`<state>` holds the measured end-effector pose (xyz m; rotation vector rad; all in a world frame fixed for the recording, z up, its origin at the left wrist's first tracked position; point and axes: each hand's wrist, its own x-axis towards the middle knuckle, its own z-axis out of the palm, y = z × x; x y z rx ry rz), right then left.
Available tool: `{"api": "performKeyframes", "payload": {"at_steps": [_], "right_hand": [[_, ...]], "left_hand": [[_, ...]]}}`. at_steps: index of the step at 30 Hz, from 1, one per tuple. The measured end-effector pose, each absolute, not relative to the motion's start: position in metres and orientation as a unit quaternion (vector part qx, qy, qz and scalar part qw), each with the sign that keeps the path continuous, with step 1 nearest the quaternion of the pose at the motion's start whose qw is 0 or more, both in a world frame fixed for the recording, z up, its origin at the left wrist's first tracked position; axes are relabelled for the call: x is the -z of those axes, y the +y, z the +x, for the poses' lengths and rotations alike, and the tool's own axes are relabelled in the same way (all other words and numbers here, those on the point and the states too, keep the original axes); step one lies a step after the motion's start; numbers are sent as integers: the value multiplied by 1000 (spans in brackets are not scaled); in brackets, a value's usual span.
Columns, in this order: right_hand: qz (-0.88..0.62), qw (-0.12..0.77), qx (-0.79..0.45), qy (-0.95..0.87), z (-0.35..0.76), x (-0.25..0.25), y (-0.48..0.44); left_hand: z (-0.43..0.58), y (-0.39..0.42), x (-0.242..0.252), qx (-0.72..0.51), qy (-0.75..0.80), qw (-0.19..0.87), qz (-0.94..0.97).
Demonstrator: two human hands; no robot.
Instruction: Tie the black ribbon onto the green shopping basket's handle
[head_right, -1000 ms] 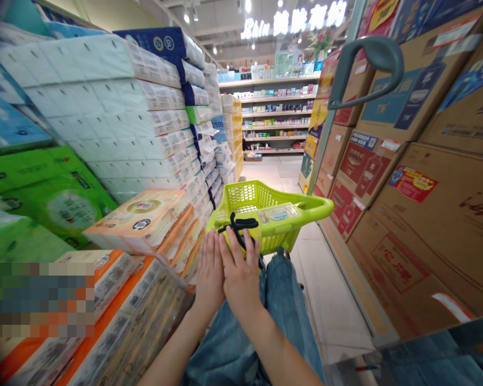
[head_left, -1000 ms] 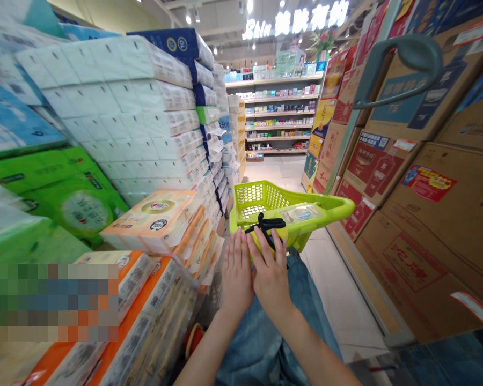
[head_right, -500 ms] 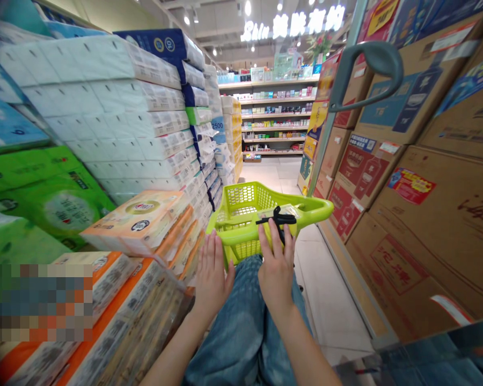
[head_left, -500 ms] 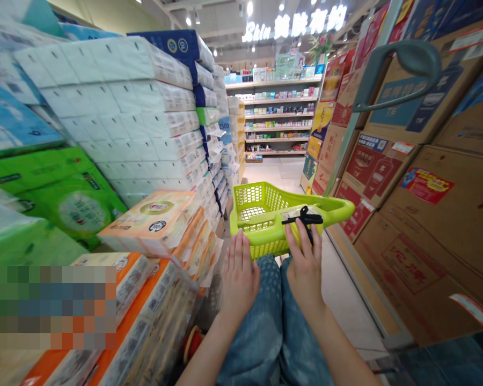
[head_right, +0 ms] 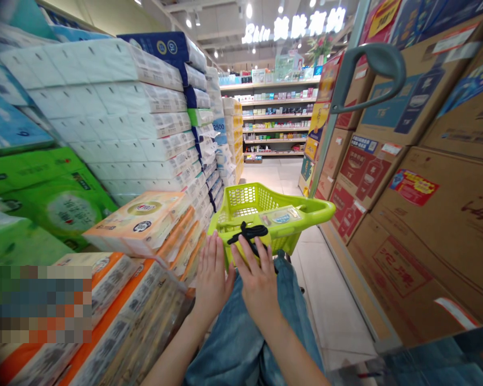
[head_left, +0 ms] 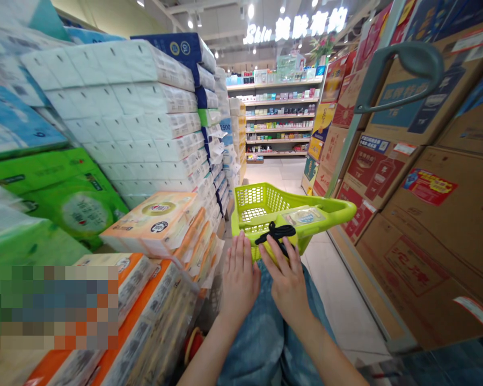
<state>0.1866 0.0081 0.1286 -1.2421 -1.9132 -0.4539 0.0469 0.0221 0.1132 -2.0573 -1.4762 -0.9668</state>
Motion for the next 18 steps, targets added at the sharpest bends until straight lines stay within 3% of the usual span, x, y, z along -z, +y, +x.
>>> {"api": "performKeyframes", "payload": {"at_steps": [9, 18], "right_hand": [[-557, 450, 162, -679, 211, -140, 17], [-506, 412, 165, -740, 148, -132, 7]], "left_hand": [[50, 22, -115, 369, -531, 201, -736], [43, 23, -110, 349, -524, 203, -750]]}}
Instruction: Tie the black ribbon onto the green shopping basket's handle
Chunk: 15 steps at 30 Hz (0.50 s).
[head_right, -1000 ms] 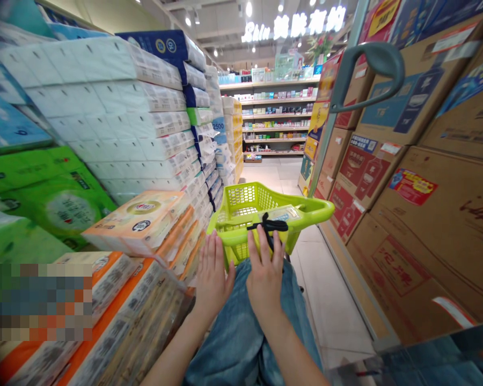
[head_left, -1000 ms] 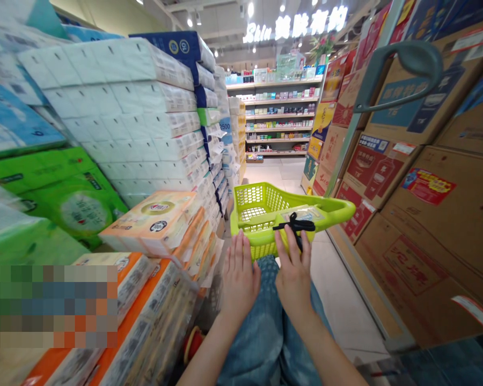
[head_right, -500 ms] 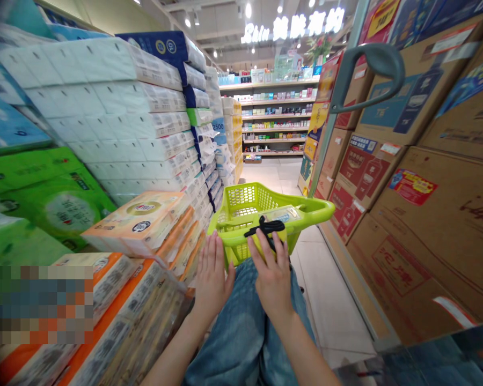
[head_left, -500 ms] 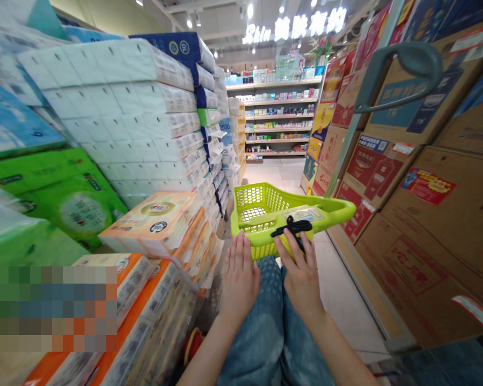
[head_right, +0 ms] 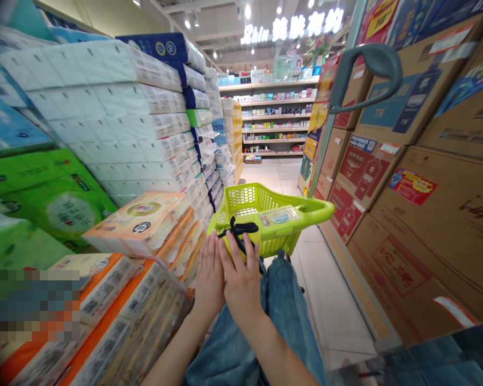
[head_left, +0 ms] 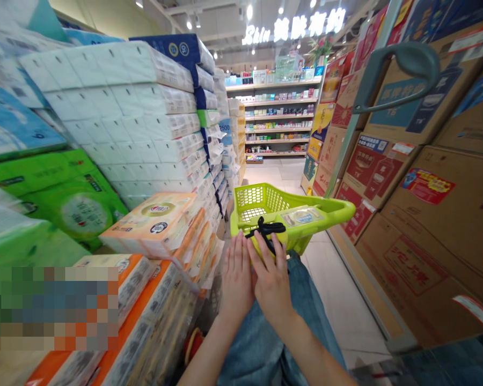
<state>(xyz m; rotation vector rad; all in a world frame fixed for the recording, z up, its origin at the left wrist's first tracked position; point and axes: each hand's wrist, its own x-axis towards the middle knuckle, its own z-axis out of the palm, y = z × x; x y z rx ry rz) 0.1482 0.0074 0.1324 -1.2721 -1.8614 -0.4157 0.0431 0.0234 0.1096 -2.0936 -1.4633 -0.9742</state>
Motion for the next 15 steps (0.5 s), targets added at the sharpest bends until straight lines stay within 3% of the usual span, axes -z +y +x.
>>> {"api": "performKeyframes", "payload": {"at_steps": [7, 15], "right_hand": [[-500, 399, 185, -746, 198, -127, 10], [-555, 445, 168, -682, 204, -137, 16]], "left_hand": [[46, 23, -115, 359, -523, 208, -744], [50, 23, -114, 363, -529, 208, -738]]}}
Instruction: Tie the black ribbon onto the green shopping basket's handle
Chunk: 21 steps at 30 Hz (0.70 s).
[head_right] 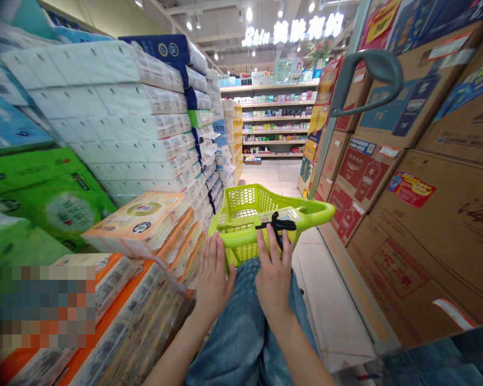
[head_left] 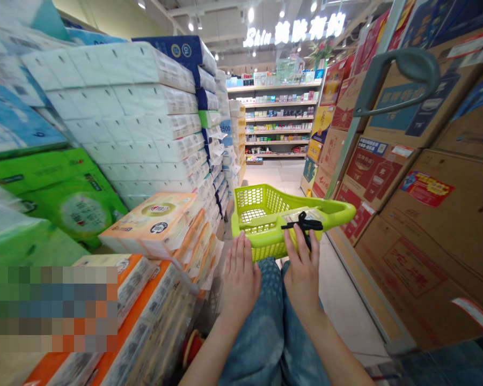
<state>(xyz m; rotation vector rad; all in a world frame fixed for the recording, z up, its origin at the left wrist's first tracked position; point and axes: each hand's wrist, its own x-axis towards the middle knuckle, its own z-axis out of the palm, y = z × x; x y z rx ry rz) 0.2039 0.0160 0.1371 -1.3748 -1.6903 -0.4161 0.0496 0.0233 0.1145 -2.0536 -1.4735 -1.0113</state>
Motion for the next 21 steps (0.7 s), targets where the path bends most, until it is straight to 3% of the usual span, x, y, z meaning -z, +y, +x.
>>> {"api": "performKeyframes", "payload": {"at_steps": [8, 21], "right_hand": [[-498, 414, 174, -742, 146, -134, 10], [-556, 455, 156, -678, 221, -143, 19]], "left_hand": [[43, 24, -110, 342, -523, 228, -747], [49, 22, -115, 354, -531, 209, -741]]}}
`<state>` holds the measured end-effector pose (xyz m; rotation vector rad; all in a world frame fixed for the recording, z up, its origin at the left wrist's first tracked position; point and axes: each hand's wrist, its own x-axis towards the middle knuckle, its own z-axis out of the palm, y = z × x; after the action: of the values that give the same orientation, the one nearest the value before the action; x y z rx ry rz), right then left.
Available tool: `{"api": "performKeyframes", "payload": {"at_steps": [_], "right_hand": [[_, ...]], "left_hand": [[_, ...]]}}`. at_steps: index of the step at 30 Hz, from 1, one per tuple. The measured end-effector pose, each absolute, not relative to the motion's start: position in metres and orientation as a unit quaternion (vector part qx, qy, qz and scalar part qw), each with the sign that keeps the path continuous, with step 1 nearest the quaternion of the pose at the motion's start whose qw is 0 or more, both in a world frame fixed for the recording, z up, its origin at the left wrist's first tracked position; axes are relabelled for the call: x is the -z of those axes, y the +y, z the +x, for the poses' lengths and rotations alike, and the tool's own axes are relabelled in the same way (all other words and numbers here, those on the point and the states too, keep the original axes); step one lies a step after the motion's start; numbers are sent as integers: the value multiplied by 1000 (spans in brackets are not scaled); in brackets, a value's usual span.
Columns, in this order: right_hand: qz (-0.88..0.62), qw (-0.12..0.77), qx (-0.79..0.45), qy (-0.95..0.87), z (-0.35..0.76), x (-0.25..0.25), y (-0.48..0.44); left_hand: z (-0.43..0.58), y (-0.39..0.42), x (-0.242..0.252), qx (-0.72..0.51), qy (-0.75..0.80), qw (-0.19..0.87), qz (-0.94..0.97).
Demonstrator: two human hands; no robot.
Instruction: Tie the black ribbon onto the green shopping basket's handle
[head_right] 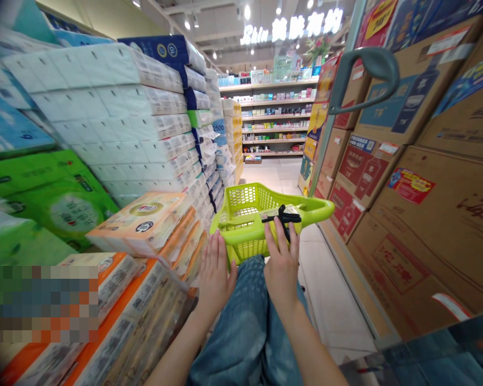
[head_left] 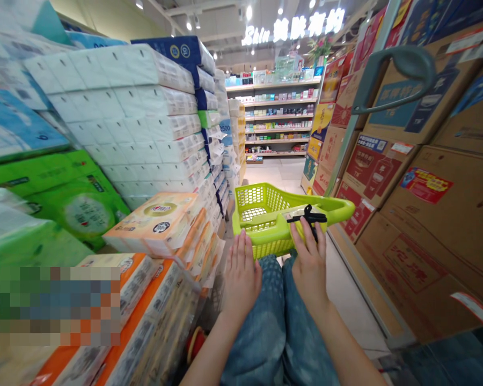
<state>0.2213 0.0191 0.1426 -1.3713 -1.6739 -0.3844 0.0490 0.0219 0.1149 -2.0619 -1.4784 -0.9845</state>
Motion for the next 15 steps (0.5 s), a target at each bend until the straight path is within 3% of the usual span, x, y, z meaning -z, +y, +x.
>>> {"api": "performKeyframes", "payload": {"at_steps": [9, 15], "right_hand": [[-507, 416, 161, -738, 149, -131, 8], [-494, 405, 184, -747, 186, -129, 10]], "left_hand": [[46, 22, -111, 360, -524, 195, -747], [47, 22, -114, 367, -522, 202, -743]]}}
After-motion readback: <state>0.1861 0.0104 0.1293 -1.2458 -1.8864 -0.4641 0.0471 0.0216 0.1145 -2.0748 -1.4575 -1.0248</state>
